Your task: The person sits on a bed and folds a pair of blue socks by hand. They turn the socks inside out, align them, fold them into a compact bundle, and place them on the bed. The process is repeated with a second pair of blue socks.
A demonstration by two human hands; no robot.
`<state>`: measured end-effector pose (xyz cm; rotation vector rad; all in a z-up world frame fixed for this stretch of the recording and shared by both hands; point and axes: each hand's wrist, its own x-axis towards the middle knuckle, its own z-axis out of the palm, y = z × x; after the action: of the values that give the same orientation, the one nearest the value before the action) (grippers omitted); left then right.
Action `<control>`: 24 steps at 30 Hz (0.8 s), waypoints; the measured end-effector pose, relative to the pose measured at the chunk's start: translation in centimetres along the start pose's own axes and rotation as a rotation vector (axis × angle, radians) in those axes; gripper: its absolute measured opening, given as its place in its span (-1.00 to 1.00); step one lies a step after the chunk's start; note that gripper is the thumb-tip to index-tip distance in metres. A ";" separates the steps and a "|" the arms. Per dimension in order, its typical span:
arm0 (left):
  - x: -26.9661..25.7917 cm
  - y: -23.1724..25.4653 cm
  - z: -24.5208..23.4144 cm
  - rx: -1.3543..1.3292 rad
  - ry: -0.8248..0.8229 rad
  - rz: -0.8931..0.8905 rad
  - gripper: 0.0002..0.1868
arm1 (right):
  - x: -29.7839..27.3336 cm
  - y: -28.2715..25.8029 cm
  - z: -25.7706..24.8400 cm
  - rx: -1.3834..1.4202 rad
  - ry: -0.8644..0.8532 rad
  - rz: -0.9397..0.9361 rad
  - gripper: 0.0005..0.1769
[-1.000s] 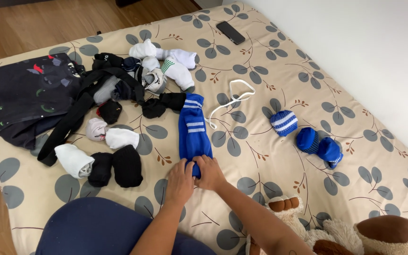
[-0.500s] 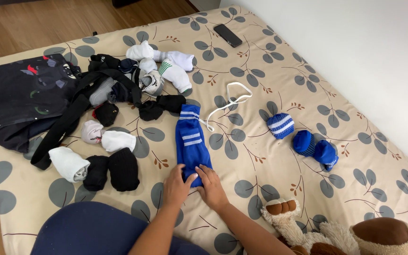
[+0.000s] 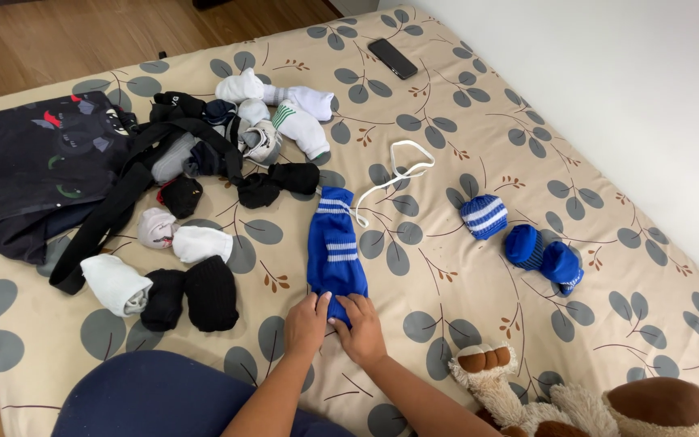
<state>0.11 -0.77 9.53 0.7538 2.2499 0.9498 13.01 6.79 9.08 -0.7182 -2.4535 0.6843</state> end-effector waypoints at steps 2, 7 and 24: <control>0.2 -0.6 1.4 -0.070 0.054 0.138 -0.54 | 0.8 -0.5 -0.6 0.104 0.011 0.102 -0.55; -2.7 0.8 1.5 -0.203 0.169 0.531 -0.64 | 2.0 1.0 0.0 0.339 0.068 0.431 -0.49; 0.2 -1.8 3.7 0.624 0.059 0.693 -0.42 | 10.1 2.4 -5.9 -0.034 0.057 -0.163 -0.43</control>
<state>2.03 -0.08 6.00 1.8819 2.3845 0.5206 9.74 16.47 15.20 -0.5350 -2.4439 0.5533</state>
